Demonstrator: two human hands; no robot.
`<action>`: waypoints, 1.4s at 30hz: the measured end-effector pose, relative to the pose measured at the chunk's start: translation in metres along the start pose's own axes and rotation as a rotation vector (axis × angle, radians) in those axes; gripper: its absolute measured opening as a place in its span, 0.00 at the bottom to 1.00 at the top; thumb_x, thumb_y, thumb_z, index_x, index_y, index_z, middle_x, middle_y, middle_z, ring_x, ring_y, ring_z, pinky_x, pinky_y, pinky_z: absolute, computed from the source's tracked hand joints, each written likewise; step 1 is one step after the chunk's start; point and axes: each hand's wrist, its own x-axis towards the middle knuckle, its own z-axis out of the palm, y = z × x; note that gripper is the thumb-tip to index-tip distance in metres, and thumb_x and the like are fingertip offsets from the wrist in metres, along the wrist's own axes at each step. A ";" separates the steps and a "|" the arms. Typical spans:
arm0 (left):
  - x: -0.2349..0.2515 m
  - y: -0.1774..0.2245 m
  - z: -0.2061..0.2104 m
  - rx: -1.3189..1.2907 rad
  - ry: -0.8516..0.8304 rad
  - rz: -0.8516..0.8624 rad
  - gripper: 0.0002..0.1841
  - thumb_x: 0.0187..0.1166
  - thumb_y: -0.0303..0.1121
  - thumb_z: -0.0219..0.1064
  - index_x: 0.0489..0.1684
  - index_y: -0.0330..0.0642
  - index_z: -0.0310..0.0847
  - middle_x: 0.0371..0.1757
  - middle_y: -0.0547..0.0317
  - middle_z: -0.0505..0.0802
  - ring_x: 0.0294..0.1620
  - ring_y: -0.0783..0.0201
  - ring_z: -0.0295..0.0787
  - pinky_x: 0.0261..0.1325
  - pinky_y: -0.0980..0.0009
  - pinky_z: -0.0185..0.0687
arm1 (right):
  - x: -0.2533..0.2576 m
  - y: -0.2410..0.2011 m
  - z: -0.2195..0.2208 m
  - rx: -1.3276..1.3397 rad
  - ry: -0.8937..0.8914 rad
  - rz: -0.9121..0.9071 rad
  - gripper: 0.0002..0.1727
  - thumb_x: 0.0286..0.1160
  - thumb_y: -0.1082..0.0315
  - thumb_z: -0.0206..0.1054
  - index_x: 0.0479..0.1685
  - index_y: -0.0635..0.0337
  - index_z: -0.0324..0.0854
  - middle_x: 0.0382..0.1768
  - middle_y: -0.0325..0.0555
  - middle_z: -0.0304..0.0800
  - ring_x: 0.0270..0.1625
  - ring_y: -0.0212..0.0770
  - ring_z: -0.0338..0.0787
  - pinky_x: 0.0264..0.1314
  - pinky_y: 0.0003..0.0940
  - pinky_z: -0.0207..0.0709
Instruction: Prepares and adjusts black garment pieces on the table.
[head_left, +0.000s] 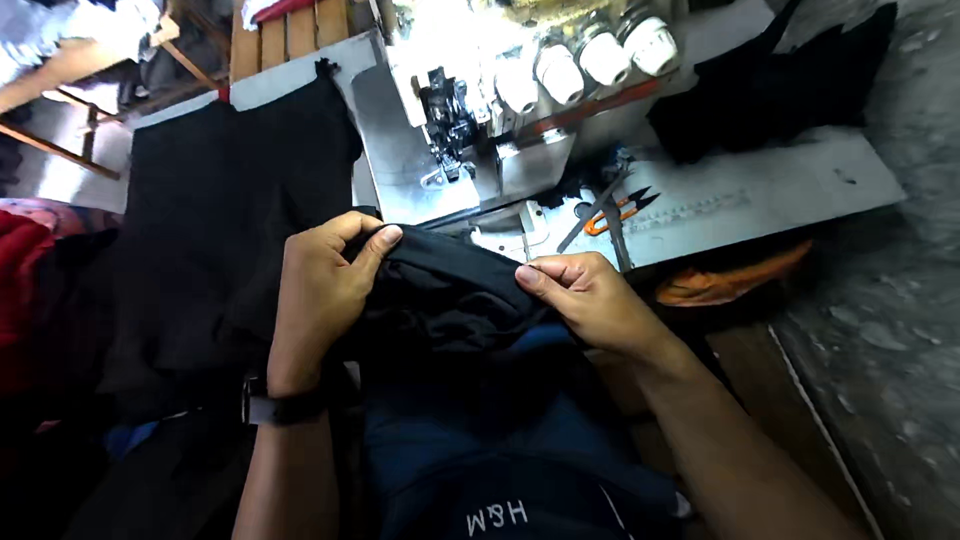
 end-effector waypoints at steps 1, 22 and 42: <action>-0.008 0.001 0.001 -0.008 -0.001 0.001 0.09 0.85 0.41 0.67 0.42 0.49 0.90 0.35 0.73 0.92 0.32 0.85 0.84 0.35 0.83 0.78 | -0.006 0.003 -0.001 0.005 -0.053 -0.002 0.14 0.86 0.63 0.65 0.32 0.55 0.91 0.23 0.31 0.89 0.26 0.21 0.85 0.30 0.17 0.80; 0.027 0.101 0.087 0.149 -0.290 0.341 0.10 0.78 0.41 0.70 0.50 0.52 0.93 0.46 0.61 0.94 0.48 0.57 0.91 0.47 0.48 0.84 | -0.012 0.022 0.065 0.024 0.328 0.046 0.11 0.65 0.68 0.77 0.40 0.68 0.90 0.34 0.46 0.93 0.41 0.29 0.91 0.49 0.28 0.85; 0.014 0.139 0.167 0.239 -0.583 0.101 0.16 0.77 0.28 0.68 0.62 0.40 0.76 0.44 0.45 0.87 0.43 0.44 0.89 0.37 0.51 0.86 | -0.015 0.046 0.105 0.472 0.363 -0.130 0.12 0.65 0.82 0.70 0.45 0.64 0.75 0.38 0.37 0.94 0.43 0.25 0.94 0.49 0.22 0.88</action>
